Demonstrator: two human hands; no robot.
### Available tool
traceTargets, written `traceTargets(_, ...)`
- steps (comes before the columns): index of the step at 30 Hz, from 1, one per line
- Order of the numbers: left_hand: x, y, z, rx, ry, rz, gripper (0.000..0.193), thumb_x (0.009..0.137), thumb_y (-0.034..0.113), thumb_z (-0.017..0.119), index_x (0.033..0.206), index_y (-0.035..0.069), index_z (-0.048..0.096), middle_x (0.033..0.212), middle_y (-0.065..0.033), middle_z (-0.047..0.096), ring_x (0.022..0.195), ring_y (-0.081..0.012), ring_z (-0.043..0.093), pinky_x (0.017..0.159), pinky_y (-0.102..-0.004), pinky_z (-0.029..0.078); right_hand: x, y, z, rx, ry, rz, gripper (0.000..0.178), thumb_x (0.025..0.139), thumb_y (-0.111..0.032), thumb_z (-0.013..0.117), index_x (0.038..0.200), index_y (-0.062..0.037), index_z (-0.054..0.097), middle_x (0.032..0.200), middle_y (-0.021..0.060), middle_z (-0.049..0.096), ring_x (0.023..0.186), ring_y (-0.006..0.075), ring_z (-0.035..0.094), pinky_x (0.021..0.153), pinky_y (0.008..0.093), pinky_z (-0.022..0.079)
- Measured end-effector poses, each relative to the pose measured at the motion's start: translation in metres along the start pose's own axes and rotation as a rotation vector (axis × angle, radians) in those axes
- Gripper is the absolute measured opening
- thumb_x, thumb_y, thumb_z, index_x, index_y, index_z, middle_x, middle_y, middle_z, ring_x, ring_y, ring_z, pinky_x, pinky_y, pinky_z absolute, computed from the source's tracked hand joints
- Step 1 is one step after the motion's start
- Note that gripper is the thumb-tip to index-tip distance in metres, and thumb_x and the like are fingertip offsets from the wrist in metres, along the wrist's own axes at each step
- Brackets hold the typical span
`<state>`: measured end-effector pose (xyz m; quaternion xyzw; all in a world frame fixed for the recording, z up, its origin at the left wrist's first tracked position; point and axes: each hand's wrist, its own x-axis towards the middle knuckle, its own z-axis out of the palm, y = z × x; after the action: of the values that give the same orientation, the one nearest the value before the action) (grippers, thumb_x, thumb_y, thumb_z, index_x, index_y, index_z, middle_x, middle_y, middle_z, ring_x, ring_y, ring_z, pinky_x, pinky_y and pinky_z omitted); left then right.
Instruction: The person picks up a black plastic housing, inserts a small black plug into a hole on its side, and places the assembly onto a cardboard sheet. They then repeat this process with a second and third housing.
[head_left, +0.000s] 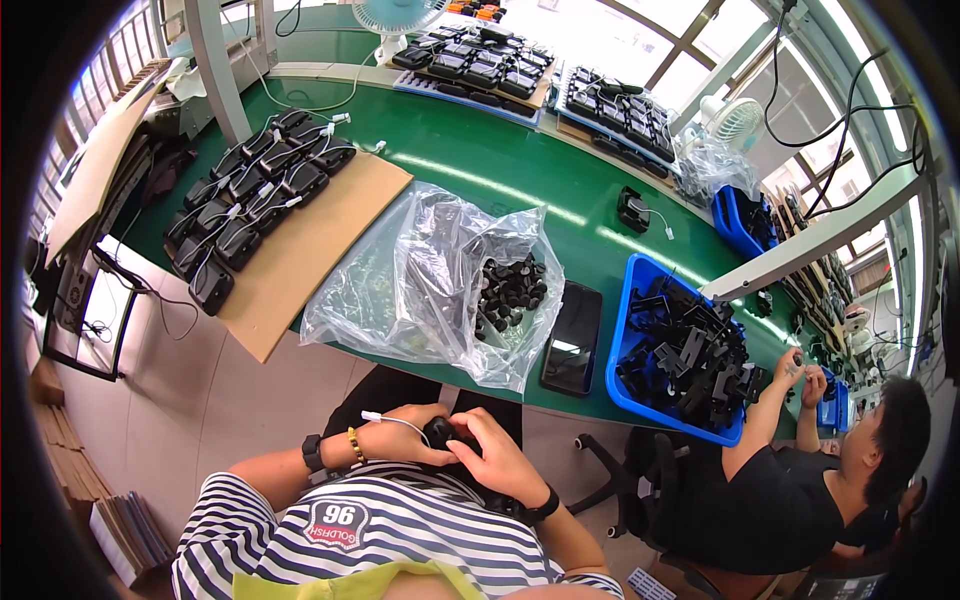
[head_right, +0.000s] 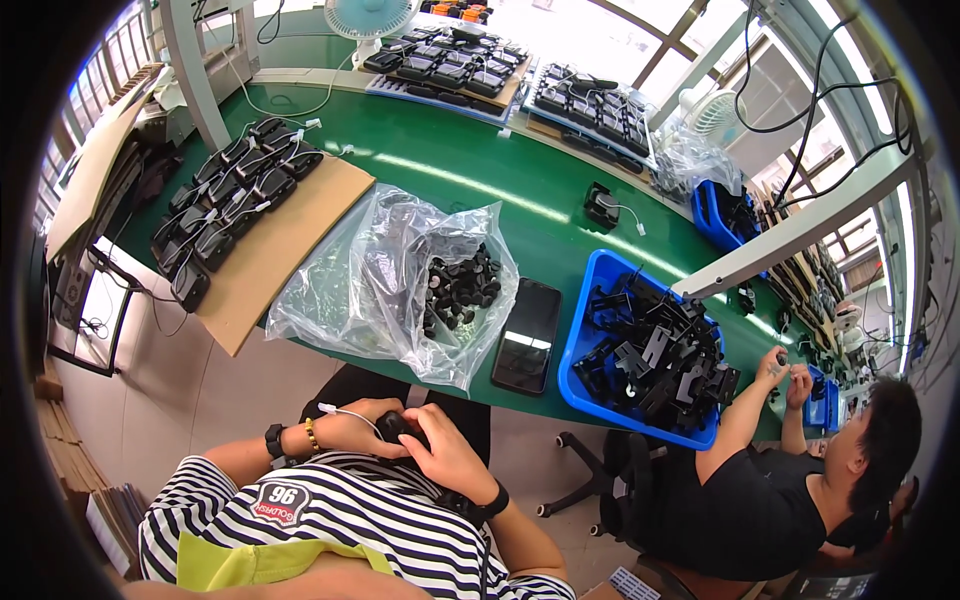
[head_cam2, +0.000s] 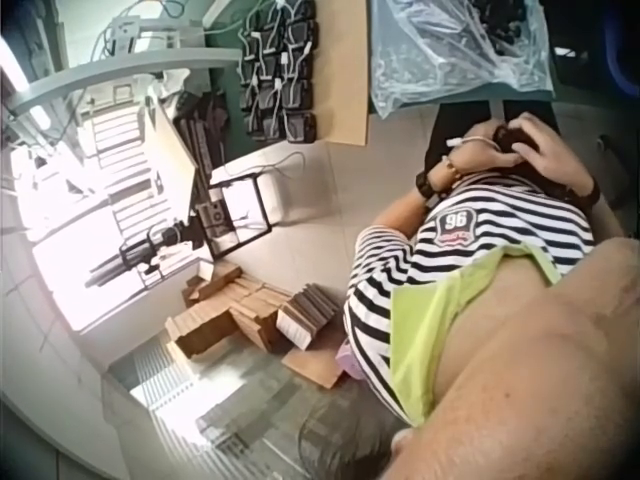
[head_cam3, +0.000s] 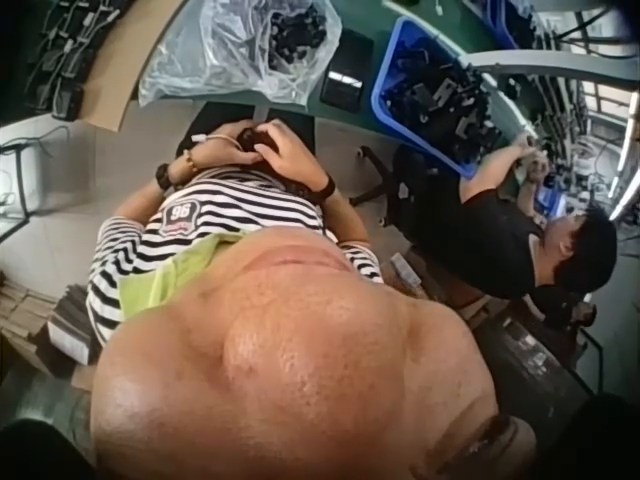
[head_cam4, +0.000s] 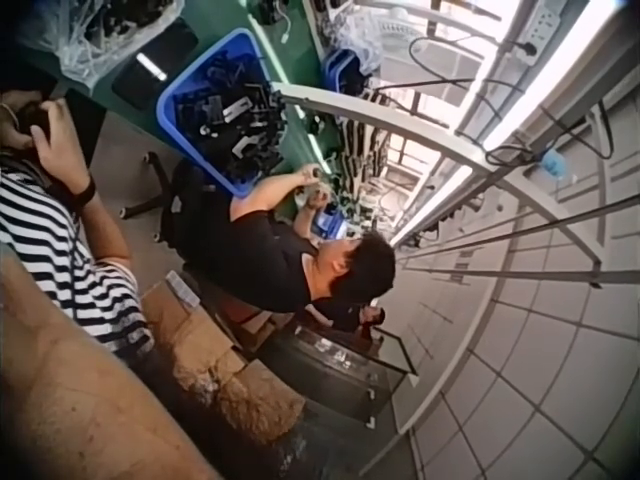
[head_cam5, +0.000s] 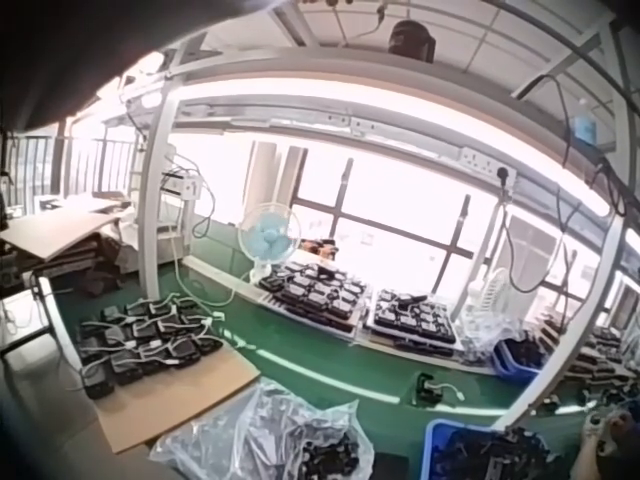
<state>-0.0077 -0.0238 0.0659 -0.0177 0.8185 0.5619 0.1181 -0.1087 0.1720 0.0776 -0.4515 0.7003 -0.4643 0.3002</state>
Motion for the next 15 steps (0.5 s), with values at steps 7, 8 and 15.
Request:
traceTargets(7, 0.0012, -0.0017, 0.0059, 0.013, 0.023, -0.055, 0.051, 0.077, 0.036, 0.081, 0.109, -0.001, 0.065, 0.092, -0.0167, 0.069, 0.083, -0.028, 0.069, 0.074, -0.0361, 0.054, 0.0001, 0.0028, 0.0095, -0.068, 0.081, -0.015, 0.027, 0.095, -0.01, 0.067, 0.118, 0.0019, 0.056, 0.107, 0.0147, 0.057, 0.095, 0.0272, 0.061, 0.084, 0.0345, 0.05)
traceTargets(8, 0.0014, -0.0022, 0.006, 0.008, 0.024, -0.052, 0.051, 0.077, 0.036, 0.08, 0.109, -0.001, 0.065, 0.092, -0.0168, 0.069, 0.083, -0.0281, 0.069, 0.074, -0.0362, 0.054, 0.0003, 0.0021, 0.0101, -0.056, 0.087, -0.003, 0.026, 0.095, -0.01, 0.066, 0.117, 0.0022, 0.056, 0.106, 0.0151, 0.056, 0.096, 0.0284, 0.061, 0.084, 0.0354, 0.05)
traceTargets(15, 0.0031, -0.0075, 0.0103, -0.011, 0.048, -0.024, 0.051, 0.078, 0.036, 0.079, 0.109, -0.002, 0.064, 0.092, -0.0174, 0.069, 0.082, -0.0281, 0.069, 0.074, -0.0366, 0.054, 0.002, 0.0005, 0.0114, -0.035, 0.107, 0.014, 0.023, 0.096, -0.009, 0.063, 0.114, 0.0031, 0.056, 0.105, 0.0159, 0.056, 0.095, 0.0306, 0.061, 0.085, 0.0367, 0.05)
